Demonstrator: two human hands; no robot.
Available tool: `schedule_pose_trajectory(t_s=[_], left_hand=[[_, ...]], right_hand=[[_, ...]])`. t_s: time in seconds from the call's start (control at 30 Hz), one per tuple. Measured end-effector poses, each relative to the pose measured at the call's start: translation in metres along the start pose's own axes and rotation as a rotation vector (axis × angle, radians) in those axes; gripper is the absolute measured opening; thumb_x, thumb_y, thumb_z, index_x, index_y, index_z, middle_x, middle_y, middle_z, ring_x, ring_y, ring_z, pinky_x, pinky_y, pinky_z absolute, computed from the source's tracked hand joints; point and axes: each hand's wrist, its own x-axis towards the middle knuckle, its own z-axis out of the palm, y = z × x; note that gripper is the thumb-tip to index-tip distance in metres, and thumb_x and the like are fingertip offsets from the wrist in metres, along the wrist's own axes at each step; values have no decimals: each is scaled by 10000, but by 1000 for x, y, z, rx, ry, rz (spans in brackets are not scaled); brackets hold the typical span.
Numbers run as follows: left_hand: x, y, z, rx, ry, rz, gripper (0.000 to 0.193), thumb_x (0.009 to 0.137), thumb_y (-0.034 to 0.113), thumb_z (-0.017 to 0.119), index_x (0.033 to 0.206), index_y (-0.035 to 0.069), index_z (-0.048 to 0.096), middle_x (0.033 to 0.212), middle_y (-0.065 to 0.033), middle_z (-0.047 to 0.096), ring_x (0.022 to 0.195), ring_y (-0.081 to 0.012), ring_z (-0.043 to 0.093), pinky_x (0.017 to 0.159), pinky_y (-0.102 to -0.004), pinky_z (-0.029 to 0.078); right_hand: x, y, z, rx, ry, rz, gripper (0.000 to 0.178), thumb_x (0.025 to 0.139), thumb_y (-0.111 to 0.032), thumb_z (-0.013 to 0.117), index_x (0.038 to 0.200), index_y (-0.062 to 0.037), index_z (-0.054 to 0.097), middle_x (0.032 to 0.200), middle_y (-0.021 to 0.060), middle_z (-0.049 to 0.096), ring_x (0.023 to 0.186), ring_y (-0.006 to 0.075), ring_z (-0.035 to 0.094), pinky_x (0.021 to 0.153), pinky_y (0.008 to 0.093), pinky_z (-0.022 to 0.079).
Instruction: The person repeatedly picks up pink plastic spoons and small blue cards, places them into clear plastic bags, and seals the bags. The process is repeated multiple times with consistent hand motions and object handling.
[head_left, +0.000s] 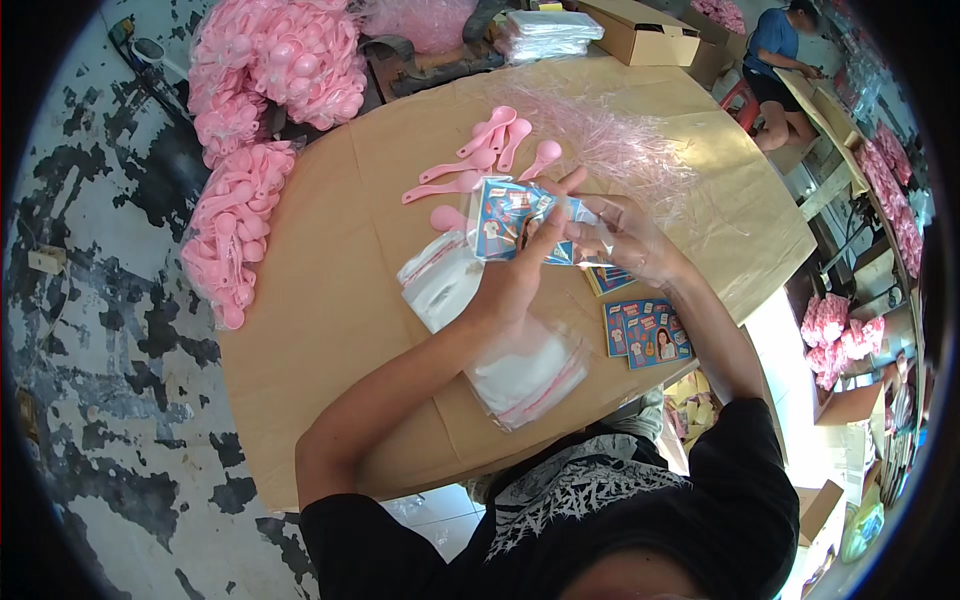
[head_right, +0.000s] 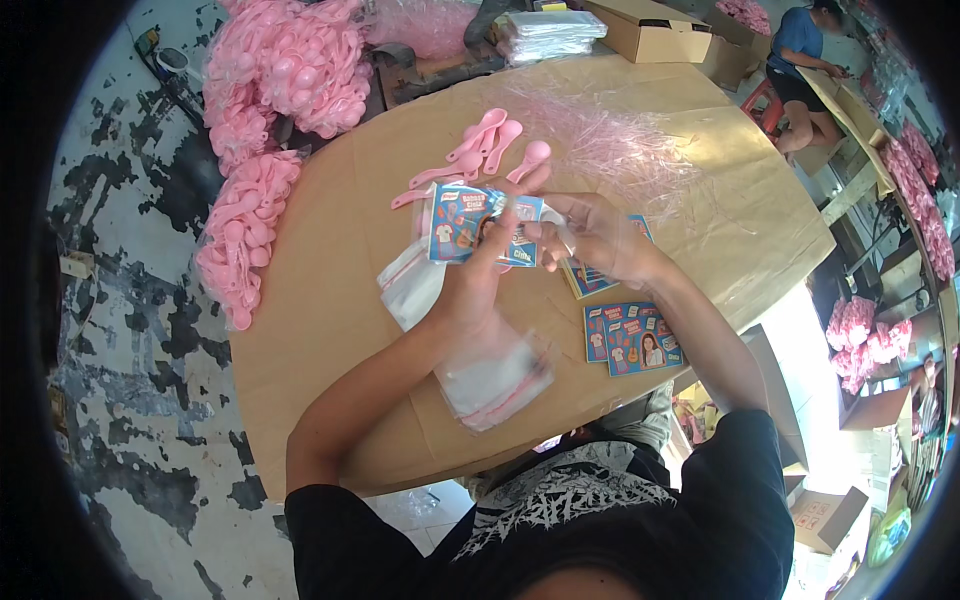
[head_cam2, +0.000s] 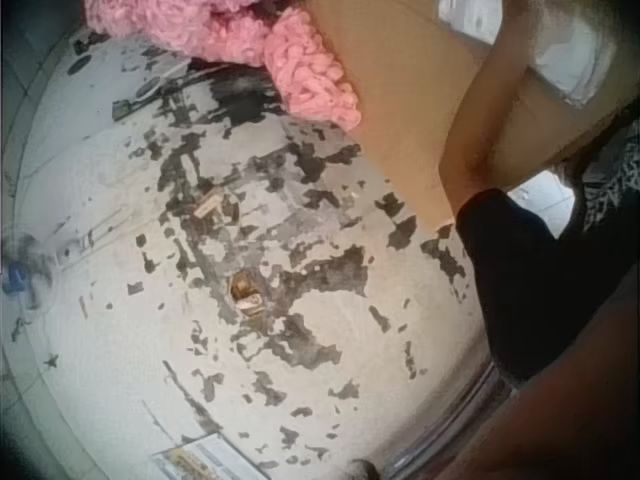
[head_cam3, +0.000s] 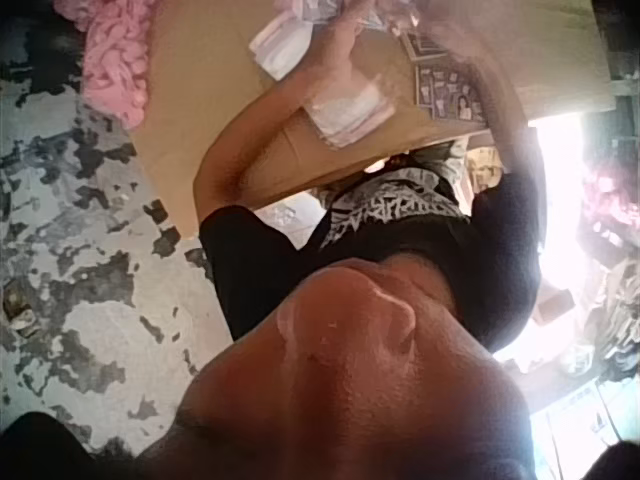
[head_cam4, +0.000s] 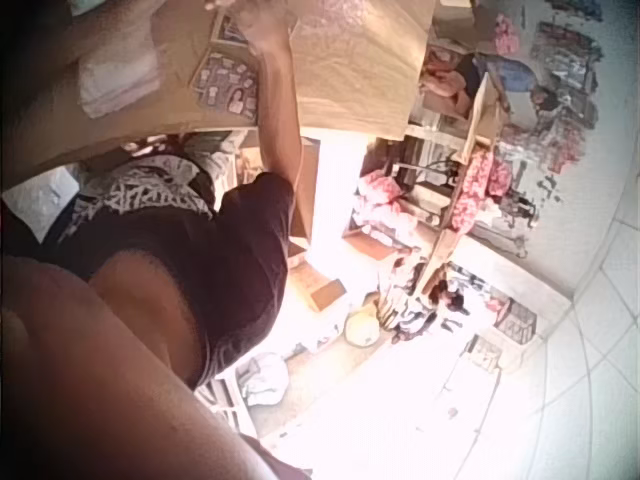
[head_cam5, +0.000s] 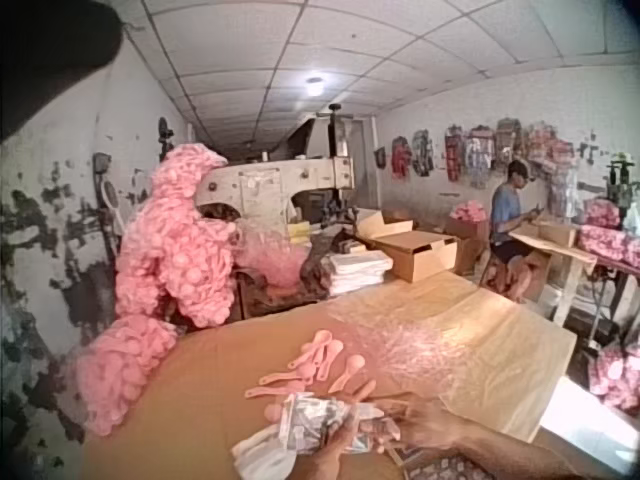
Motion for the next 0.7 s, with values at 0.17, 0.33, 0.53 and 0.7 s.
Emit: schedule_pose_trajectory(t_s=[0.17,0.33,0.53,0.7], left_hand=[[-6,-3,10,111,-9,46,417,898,74,678,1255,61,465,1347,-120,551,1034,-128,592,880,-290,502],[4,-2,-9,42,265,-132,318,931,234,631,1189,81,526,1371,-110,536,1164,-288,584,971,-433,449],[-7,-5,-18,-311,-370,-306,407,882,312,687,1148,41,543,1104,-157,655,1023,-297,657,936,-465,499],[-8,1,-6,21,-621,-293,405,797,315,779,1020,20,613,1001,-172,687,982,-266,672,876,-421,535]], right_hand=[[10,16,-18,-274,-86,-112,317,948,-328,627,1000,-17,660,795,8,618,699,80,576,645,237,469],[17,-37,-50,-208,-54,-169,268,992,-272,542,978,-30,655,824,5,623,724,86,576,663,244,471],[82,-18,-30,-666,-185,-310,191,957,-144,549,1061,-19,647,906,43,661,855,139,607,760,289,482],[114,22,22,-1115,-472,-376,251,870,-133,625,1085,-5,651,966,120,680,909,215,645,793,334,501]])
